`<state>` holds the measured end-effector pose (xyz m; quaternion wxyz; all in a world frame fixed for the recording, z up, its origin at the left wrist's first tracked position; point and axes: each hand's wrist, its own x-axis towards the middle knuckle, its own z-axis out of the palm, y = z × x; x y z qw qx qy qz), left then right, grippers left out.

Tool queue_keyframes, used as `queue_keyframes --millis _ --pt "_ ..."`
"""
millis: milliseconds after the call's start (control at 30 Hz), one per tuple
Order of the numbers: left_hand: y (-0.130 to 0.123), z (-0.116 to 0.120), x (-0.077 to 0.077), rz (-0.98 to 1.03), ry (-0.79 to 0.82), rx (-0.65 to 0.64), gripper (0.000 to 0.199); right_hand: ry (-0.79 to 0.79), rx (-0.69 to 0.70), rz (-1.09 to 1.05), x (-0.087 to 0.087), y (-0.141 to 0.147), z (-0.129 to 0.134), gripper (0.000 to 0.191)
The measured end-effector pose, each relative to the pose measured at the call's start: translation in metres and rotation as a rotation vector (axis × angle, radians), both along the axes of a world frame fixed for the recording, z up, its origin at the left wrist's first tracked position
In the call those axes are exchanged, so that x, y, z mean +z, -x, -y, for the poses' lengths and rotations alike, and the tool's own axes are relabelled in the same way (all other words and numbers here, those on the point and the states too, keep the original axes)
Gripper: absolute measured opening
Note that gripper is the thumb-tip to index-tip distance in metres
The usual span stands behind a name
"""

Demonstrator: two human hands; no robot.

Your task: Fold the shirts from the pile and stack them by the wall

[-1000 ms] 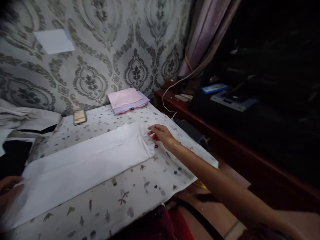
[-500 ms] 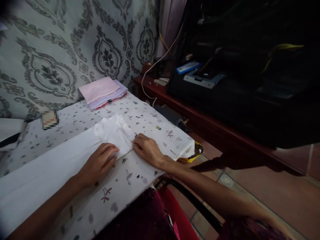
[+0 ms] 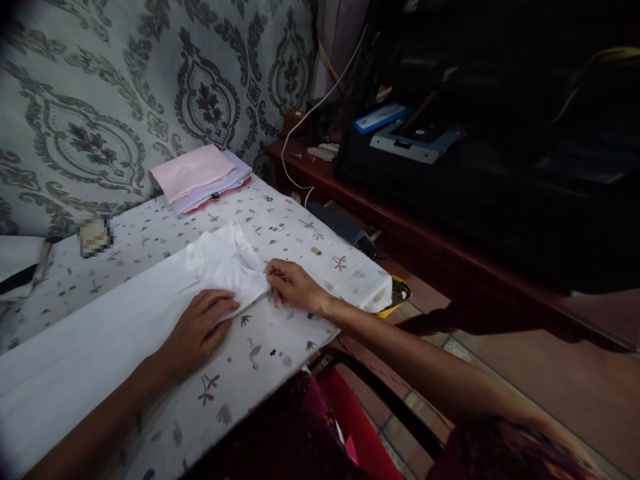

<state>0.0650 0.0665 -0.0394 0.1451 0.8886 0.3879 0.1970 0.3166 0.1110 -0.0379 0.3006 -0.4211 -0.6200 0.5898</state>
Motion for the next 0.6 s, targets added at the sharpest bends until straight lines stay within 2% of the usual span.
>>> queue_keyframes --millis 100,200,267,333,433,500,600 --pt "0.001 0.001 0.004 0.036 0.049 -0.002 0.025 -0.234 0.024 0.202 0.006 -0.002 0.001 0.015" --pt "0.004 -0.003 0.012 0.124 0.164 0.034 0.021 -0.297 -0.005 0.270 0.007 -0.005 0.003 0.015" --pt "0.009 -0.013 0.016 0.180 0.202 0.180 0.018 -0.299 -0.034 0.293 0.005 -0.006 0.003 0.022" --pt "0.015 -0.028 0.018 0.178 0.158 0.408 0.017 -0.298 -0.051 0.324 0.003 -0.004 0.003 0.025" --pt "0.024 -0.051 0.018 0.034 0.069 0.657 0.019 -0.318 -0.079 0.375 0.003 -0.001 0.003 0.020" --pt "0.028 -0.061 0.018 -0.101 0.053 0.708 0.026 -0.351 -0.088 0.400 0.003 0.001 0.003 0.022" --pt "0.035 -0.064 0.021 -0.200 0.076 0.683 0.026 -0.390 -0.092 0.394 0.000 0.001 0.003 0.026"
